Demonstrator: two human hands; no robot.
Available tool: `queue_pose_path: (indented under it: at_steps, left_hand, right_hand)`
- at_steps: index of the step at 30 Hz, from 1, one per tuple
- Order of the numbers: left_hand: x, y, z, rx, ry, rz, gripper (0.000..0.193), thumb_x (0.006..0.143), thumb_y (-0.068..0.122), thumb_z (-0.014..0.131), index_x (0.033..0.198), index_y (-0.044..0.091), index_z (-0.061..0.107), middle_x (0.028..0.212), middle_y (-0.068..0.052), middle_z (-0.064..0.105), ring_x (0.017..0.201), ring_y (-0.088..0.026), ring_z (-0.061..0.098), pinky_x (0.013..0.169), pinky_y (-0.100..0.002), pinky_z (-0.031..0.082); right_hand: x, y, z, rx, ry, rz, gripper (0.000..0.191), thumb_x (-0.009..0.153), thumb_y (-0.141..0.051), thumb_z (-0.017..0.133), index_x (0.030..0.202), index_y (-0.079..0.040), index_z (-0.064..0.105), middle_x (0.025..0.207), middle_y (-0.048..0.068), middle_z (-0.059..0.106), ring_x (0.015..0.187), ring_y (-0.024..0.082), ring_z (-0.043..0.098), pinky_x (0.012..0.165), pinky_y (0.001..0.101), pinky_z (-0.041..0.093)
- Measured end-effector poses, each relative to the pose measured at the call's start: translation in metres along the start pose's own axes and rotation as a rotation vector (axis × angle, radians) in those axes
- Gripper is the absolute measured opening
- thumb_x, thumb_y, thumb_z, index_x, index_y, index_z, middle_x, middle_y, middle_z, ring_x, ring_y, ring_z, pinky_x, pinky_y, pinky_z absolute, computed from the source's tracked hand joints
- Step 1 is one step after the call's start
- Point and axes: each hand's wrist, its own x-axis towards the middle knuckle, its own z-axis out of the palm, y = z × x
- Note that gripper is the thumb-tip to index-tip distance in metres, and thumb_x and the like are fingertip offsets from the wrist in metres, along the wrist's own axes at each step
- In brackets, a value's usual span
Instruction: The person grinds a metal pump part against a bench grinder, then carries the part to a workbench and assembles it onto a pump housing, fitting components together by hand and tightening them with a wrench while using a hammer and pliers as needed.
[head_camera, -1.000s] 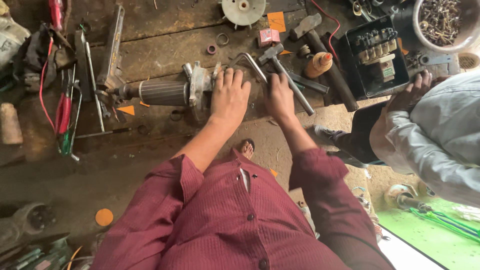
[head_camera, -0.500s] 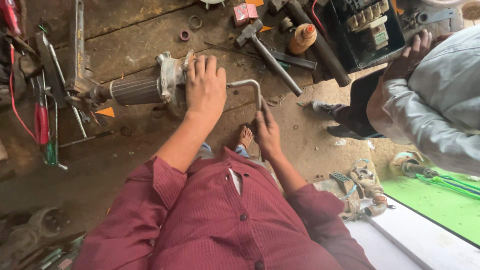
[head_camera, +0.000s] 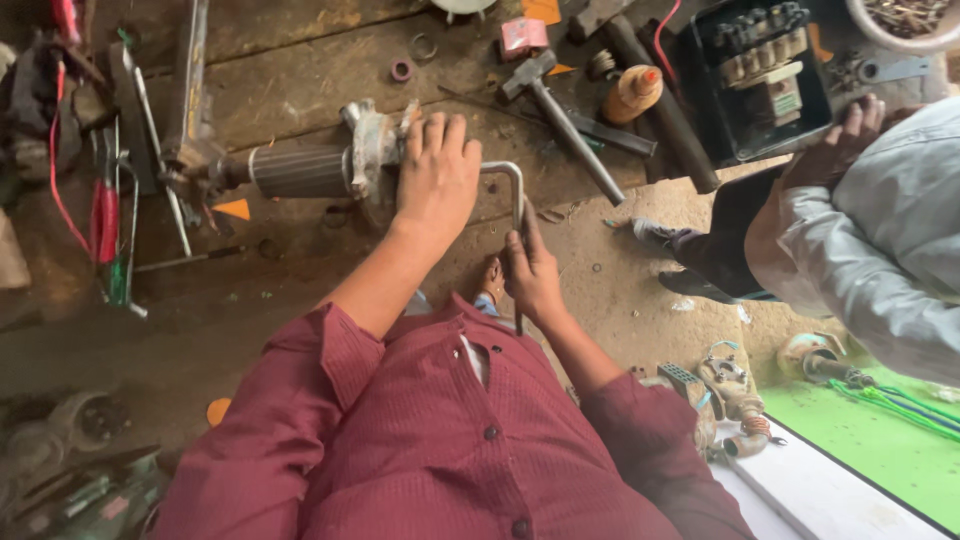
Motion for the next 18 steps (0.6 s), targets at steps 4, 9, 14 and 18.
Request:
queue_pose_path:
  at_steps: [4, 9, 14, 18]
  left_hand:
    - [-0.011, -0.021, -0.032, -0.38, 0.183, 0.051, 0.043, 0.086, 0.026, 0.076, 0.122, 0.005, 0.064, 0.128, -0.023, 0.058, 0.127, -0.042, 0.048, 0.106, -0.054, 0.039]
    - [-0.028, -0.083, -0.087, -0.326, 0.211, -0.06, 0.043, 0.092, 0.007, 0.066, 0.135, 0.01, 0.061, 0.131, -0.013, 0.061, 0.131, -0.035, 0.054, 0.112, -0.049, 0.046]
    - [-0.031, -0.082, -0.082, -0.385, 0.223, 0.09, 0.04, 0.089, 0.013, 0.071, 0.128, 0.012, 0.06, 0.125, -0.011, 0.062, 0.125, -0.034, 0.056, 0.106, -0.051, 0.044]
    - [-0.026, -0.095, -0.051, -0.408, 0.232, 0.04, 0.047, 0.096, 0.011, 0.067, 0.141, 0.01, 0.054, 0.135, -0.014, 0.059, 0.131, -0.033, 0.055, 0.109, -0.048, 0.043]
  right_hand:
    - [-0.018, -0.032, -0.01, 0.135, -0.094, 0.18, 0.066, 0.106, -0.023, 0.05, 0.165, -0.035, 0.023, 0.07, -0.002, 0.05, 0.053, 0.006, 0.042, 0.046, 0.025, 0.039]
    - [-0.017, -0.051, -0.01, 0.268, -0.169, 0.288, 0.07, 0.106, -0.021, 0.048, 0.165, -0.039, 0.016, 0.077, 0.0, 0.054, 0.053, 0.008, 0.042, 0.046, 0.0245, 0.038]
    - [-0.015, -0.048, 0.008, 0.206, -0.102, 0.327, 0.069, 0.105, -0.021, 0.046, 0.163, -0.039, 0.014, 0.074, 0.001, 0.054, 0.051, 0.008, 0.045, 0.044, 0.0252, 0.04]
    - [-0.019, -0.044, 0.02, 0.219, -0.078, 0.29, 0.071, 0.106, -0.022, 0.046, 0.165, -0.037, 0.011, 0.066, -0.003, 0.042, 0.05, 0.007, 0.038, 0.042, 0.0248, 0.036]
